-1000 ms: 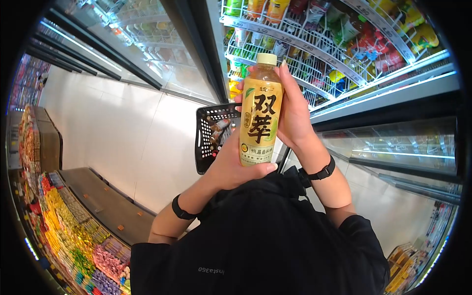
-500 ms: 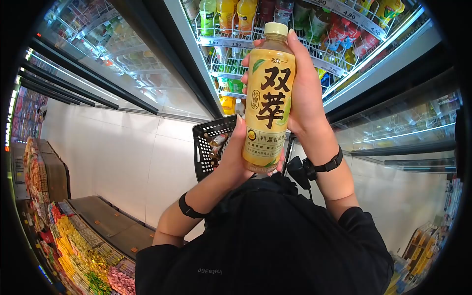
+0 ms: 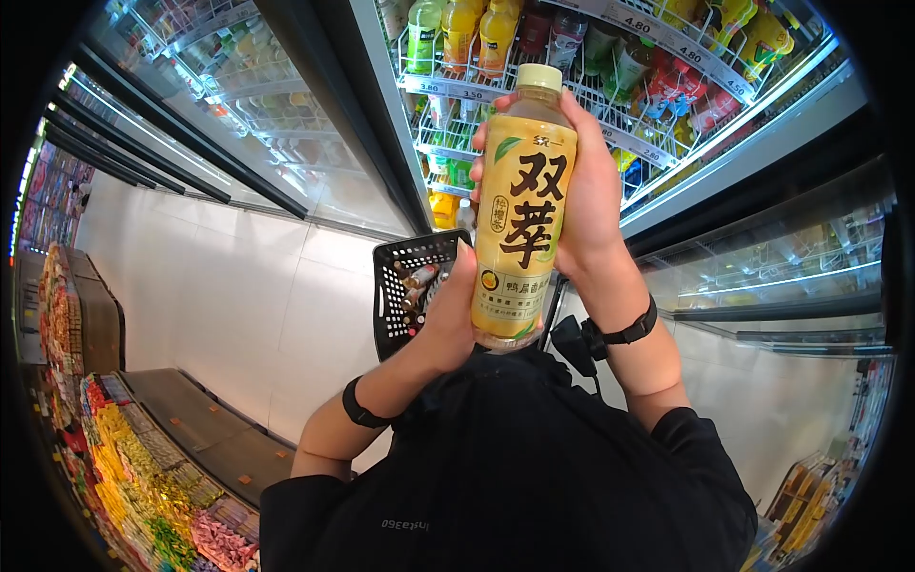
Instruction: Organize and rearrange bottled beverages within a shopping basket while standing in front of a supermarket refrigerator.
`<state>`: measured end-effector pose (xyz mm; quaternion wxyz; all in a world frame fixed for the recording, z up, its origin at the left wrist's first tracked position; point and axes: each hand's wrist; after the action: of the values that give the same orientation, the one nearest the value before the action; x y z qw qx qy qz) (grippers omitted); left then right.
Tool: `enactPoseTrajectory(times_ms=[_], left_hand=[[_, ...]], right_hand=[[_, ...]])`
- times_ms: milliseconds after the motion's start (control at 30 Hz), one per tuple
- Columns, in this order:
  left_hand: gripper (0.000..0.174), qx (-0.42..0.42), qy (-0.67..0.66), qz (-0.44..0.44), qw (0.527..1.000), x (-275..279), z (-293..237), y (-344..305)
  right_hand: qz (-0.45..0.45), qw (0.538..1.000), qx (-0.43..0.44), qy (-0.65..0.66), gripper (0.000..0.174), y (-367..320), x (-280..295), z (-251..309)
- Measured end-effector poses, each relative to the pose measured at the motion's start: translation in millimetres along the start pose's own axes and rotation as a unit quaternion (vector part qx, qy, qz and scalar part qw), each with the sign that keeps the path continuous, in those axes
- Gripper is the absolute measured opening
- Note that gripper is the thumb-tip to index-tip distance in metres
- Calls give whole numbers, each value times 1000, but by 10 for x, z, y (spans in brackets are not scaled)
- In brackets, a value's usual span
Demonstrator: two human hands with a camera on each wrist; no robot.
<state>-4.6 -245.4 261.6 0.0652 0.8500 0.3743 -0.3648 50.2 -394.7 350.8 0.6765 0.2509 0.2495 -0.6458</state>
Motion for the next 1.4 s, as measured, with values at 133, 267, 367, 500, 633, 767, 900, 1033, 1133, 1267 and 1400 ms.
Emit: enactPoseTrajectory(times_ms=[133,267,367,500,633,767,900,1033,1133,1267,1400], left_hand=[[98,13,39,12,999,50,-93,-36],[95,-60,129,55,988,285,-294,69],[78,-116,161,87,976,188,-628,225],[82,-126,151,133,971,176,-870,534],[81,-142,193,190,952,159,-1246,944],[68,-296,444,27,845,-160,-1743,1314],[80,-333,560,-75,755,-564,-2231,1411],[79,-454,586,-93,665,-755,-2483,1938],[72,-485,556,-146,659,-797,-2559,2336],[64,-481,543,-201,658,-774,-2643,2666],[56,-449,603,-243,612,-631,-2738,2893]], right_hand=[[24,999,9,-34,54,14,-92,42],[52,985,87,-140,68,149,17,78],[75,951,98,-282,58,51,-83,451],[113,921,219,-301,56,149,-283,792],[116,876,162,-439,52,299,-371,1414],[110,837,228,-484,46,566,-437,1778],[65,743,348,-568,58,1006,-326,1998],[45,662,452,-596,63,1392,-276,2163],[50,641,471,-604,60,1711,-193,2188],[74,635,474,-605,64,2042,-45,2200],[55,664,399,-629,69,2206,121,2213]])
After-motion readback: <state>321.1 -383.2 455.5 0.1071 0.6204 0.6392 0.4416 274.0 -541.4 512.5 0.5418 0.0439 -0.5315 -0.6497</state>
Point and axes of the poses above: each hand's wrist, its own y-axis towards the middle knuckle, its own x-axis out of the back of the hand, z = x × y, and after that the axes turned 3 degrees about x, right-handed
